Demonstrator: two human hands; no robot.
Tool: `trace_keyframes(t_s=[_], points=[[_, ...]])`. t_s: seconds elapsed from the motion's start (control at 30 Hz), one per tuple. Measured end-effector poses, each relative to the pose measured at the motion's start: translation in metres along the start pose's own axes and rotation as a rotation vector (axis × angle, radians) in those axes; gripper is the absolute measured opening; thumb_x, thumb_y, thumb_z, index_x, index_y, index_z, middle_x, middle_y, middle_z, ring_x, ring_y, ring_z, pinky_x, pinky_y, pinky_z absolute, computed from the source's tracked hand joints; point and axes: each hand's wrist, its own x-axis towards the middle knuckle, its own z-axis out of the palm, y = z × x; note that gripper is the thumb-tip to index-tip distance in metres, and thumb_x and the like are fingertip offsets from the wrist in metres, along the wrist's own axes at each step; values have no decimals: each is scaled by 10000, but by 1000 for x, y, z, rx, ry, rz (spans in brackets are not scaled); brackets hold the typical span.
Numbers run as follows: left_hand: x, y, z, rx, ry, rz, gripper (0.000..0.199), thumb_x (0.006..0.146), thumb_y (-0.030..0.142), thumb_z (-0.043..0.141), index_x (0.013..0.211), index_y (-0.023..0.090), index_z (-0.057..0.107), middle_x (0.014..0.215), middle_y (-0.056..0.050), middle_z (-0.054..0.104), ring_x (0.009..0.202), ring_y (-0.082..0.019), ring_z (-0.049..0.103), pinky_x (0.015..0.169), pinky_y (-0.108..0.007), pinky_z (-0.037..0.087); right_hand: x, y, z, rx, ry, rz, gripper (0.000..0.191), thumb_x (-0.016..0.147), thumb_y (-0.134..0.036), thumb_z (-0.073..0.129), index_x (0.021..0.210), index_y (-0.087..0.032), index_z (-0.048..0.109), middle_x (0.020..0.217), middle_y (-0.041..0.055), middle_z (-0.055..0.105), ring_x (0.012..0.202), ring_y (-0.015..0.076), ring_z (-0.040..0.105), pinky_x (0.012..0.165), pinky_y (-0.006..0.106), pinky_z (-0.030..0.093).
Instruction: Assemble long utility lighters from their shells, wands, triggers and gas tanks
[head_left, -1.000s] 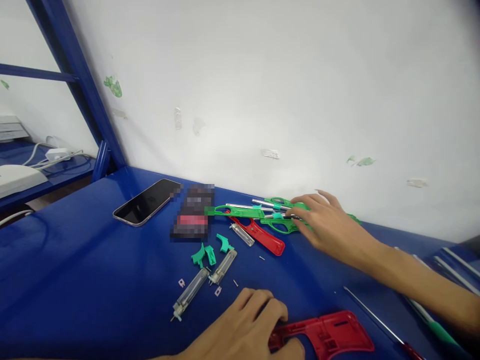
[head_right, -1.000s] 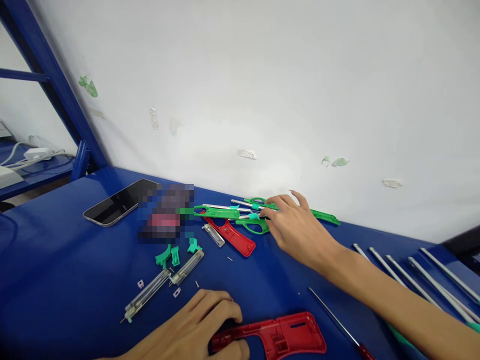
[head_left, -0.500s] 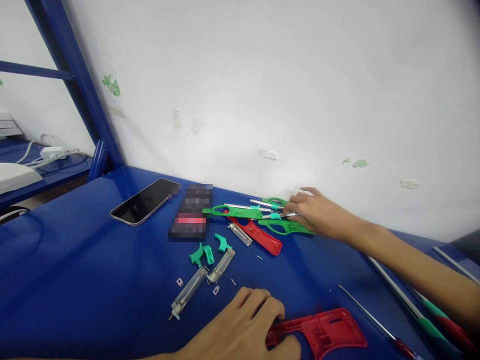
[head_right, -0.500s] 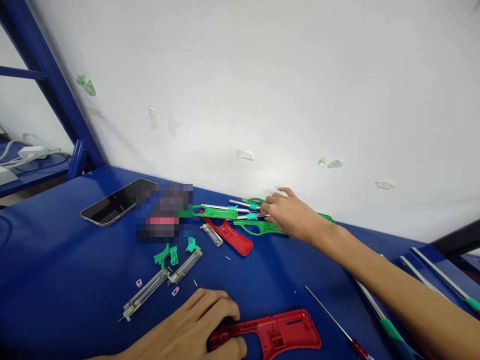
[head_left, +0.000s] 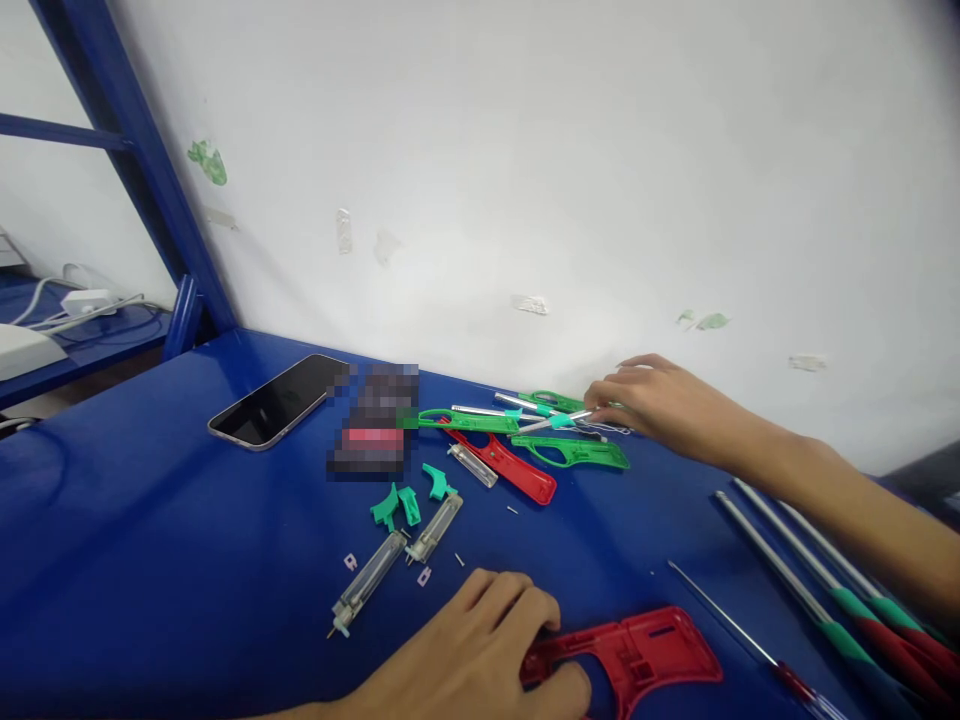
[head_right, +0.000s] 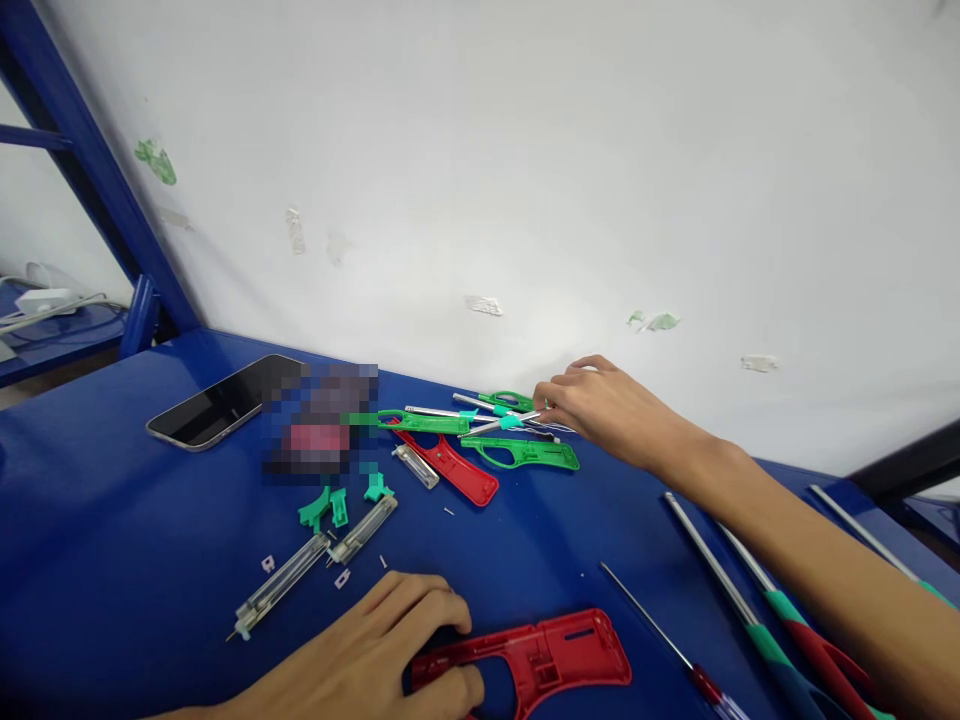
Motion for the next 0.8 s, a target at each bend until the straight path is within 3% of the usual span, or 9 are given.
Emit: trace_keyframes(t_s=[0.13, 0.3, 0.4, 0.5, 0.57, 0.63, 0.7, 0.8], points=[[-2, 0, 3, -7, -17, -20, 45, 1020, 215, 653, 1050, 229, 622, 1029, -32, 614, 928, -199, 580, 783, -296, 472, -15, 1, -15, -28, 56, 57, 398, 1113, -447, 404, 962, -250, 715, 871, 55, 771, 802, 246, 696, 895, 465, 507], [-3, 0, 4, -81, 64, -31, 55, 1011, 174, 604, 1012, 225, 624, 1016, -42, 623, 856, -192, 590, 710, -273, 486, -49, -3, -37, -65, 173, 173, 511, 1121, -509, 303, 1022, -270, 743, 958, 73, 802, 806, 274, 709, 768, 449, 512], [-2, 2, -7, -125, 8, -104, 265, 951, 83, 582, 1160, 236, 637, 1108, -64, 659, 906, -200, 645, 779, -280, 567, -74, -16, -54, -82, 260, 229, 528, 1117, -550, 291, 1055, -299, 752, 985, 63, 810, 806, 298, 723, 700, 451, 505], [-3, 6, -22, -150, 91, -200, 517, 893, 30, 554, 1347, 275, 579, 1208, -69, 681, 1022, -208, 702, 896, -301, 611, -93, -47, -70, -19, 343, 160, 423, 1122, -522, 385, 1021, -306, 734, 914, 27, 799, 755, 246, 731, 690, 413, 529], [-4, 9, -30, -147, 227, -277, 544, 900, 67, 568, 1395, 292, 539, 1288, -82, 677, 1118, -237, 709, 939, -332, 624, -101, -76, -78, 15, 346, 65, 359, 1137, -429, 414, 1033, -299, 732, 910, 16, 800, 770, 216, 736, 694, 384, 534], [-5, 11, -35, -154, 316, -332, 544, 918, 124, 574, 1429, 299, 514, 1332, -94, 675, 1195, -276, 697, 969, -382, 632, -106, -106, -82, 30, 263, 43, 354, 1140, -292, 400, 1022, -270, 734, 895, 22, 794, 749, 206, 725, 742, 398, 538], [-5, 11, -37, -176, 318, -350, 554, 933, 172, 574, 1470, 290, 500, 1341, -98, 685, 1239, -295, 682, 993, -408, 630, -109, -134, -80, 46, 191, 37, 346, 1121, -197, 402, 1025, -258, 729, 885, 21, 789, 743, 216, 715, 747, 394, 527], [-3, 7, -35, -186, 208, -280, 540, 975, 240, 607, 1503, 292, 507, 1276, -62, 733, 1171, -263, 714, 1036, -401, 600, -111, -160, -71, 129, 175, 84, 260, 1068, -108, 515, 1012, -255, 722, 903, 10, 785, 755, 196, 710, 773, 353, 488]])
